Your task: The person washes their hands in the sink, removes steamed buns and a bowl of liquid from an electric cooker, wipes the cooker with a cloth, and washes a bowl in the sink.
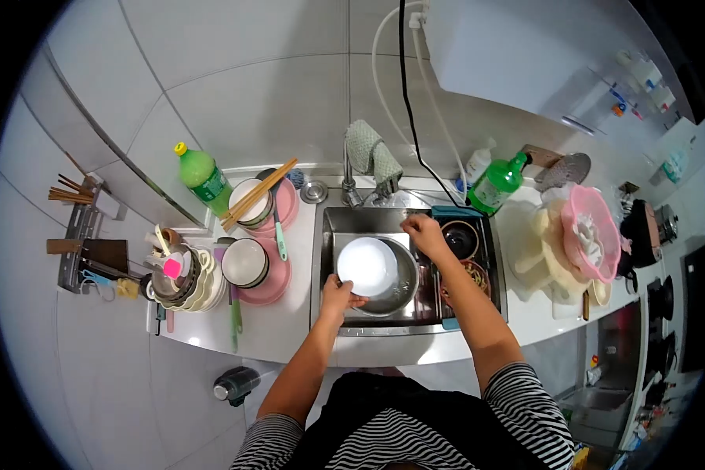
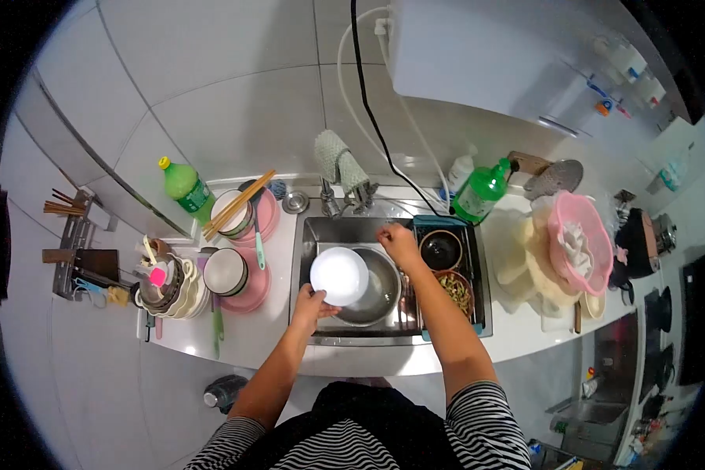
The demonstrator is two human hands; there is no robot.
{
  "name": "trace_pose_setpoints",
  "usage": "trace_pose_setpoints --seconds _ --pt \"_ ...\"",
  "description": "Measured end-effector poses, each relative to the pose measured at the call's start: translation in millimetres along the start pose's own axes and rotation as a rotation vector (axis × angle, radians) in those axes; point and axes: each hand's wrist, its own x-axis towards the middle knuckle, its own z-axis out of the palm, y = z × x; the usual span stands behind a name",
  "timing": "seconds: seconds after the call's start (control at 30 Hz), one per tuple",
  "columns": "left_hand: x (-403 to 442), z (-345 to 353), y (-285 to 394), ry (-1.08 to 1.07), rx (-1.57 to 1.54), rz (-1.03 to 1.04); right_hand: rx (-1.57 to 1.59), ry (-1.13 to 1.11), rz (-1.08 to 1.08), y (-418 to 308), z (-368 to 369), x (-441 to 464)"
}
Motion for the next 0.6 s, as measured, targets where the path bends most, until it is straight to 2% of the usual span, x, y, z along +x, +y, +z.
trace_pose_setpoints --seconds 0.07,0.13,0.23,0.27,0.3,0.4,0.43,0.53,0.6 --pt "-5 6 8 -0.058 0.007 -0.052 0.072 -0.005 0.007 3 14 29" --pt "-8 16 16 -0.11 -0.052 -0.092 -0.062 0.052 -0.18 4 24 55" --pt "12 20 10 -0.108 -0.132 -0.143 -0.153 0.041 -0.16 -3 27 84" --pt "16 23 9 -0.095 -0.201 -0.175 -0.17 0.02 -0.085 0 31 93" --pt "16 28 13 -0.118 -0.249 -0.129 -0.188 -0.002 -0.009 8 38 102" --pt "19 40 29 -0.118 -0.21 -0.088 -0.18 -0.111 -0.007 43 59 126" --pt "22 43 32 -0.139 -0.25 -0.073 -0.12 -0.045 -0.032 49 62 129" --pt "28 52 44 -0.092 -0.19 -0.046 -0.068 -0.055 -0.133 40 53 132" --pt "34 54 45 -0.084 -0.214 -0.056 -0.014 -0.011 -0.125 30 49 128"
